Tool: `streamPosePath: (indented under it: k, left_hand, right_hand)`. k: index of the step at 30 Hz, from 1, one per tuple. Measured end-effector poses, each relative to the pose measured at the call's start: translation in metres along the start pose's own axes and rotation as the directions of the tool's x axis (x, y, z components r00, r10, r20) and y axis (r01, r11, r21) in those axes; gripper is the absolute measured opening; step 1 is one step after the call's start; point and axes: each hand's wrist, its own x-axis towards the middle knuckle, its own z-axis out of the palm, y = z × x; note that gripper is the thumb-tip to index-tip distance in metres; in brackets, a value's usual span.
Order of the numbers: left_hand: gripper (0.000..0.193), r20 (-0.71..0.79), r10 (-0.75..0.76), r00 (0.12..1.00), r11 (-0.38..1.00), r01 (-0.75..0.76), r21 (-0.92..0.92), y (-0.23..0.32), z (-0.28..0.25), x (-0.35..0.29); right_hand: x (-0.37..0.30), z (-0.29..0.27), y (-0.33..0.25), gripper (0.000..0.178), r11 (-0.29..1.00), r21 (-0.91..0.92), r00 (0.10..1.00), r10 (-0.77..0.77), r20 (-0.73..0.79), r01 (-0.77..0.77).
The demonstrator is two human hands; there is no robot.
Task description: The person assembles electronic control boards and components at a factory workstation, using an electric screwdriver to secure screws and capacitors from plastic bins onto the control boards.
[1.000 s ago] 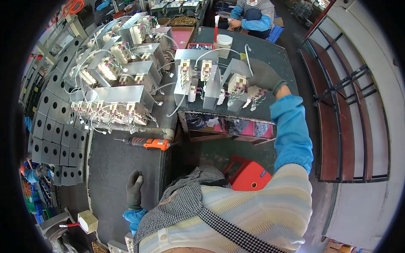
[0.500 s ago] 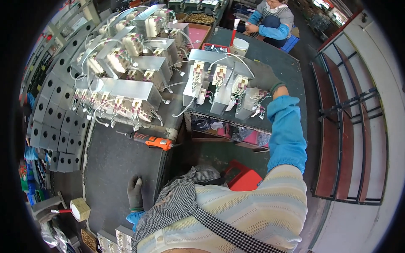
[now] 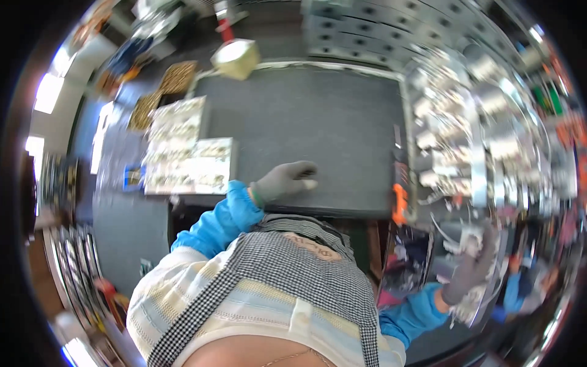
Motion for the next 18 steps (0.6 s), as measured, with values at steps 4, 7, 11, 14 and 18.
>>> streamPosePath:
  k: [4, 7, 11, 14, 18]
  left_hand:
    - [0.057, -0.102, -0.047, 0.994, 0.998, 0.044, -0.037, 0.005, -0.030, -0.066]
    - [0.051, -0.229, -0.034, 0.973, 0.970, -0.023, -0.243, -0.007, -0.063, -0.119]
    - [0.046, -0.352, -0.126, 0.928, 0.873, -0.065, -0.483, -0.020, -0.109, -0.199]
    - [0.041, -0.351, -0.201, 0.915, 0.875, 0.007, -0.483, -0.026, -0.139, -0.257]
    - [0.037, -0.425, -0.354, 0.833, 0.804, 0.038, -0.594, -0.047, -0.148, -0.303]
  right_hand:
    - [0.015, 0.213, -0.106, 0.045, 0.918, 0.360, 0.843, -0.055, 0.535, -0.168]
    - [0.006, 0.327, -0.186, 0.051, 0.918, 0.395, 0.453, -0.338, 0.825, -0.034]
    - [-0.027, 0.473, -0.245, 0.071, 0.802, 0.587, 0.110, -0.596, 0.795, 0.109]
    - [-0.047, 0.540, -0.292, 0.081, 0.787, 0.560, -0.053, -0.567, 0.822, 0.257]
    - [-0.066, 0.564, -0.319, 0.090, 0.798, 0.486, -0.222, -0.433, 0.874, 0.356]
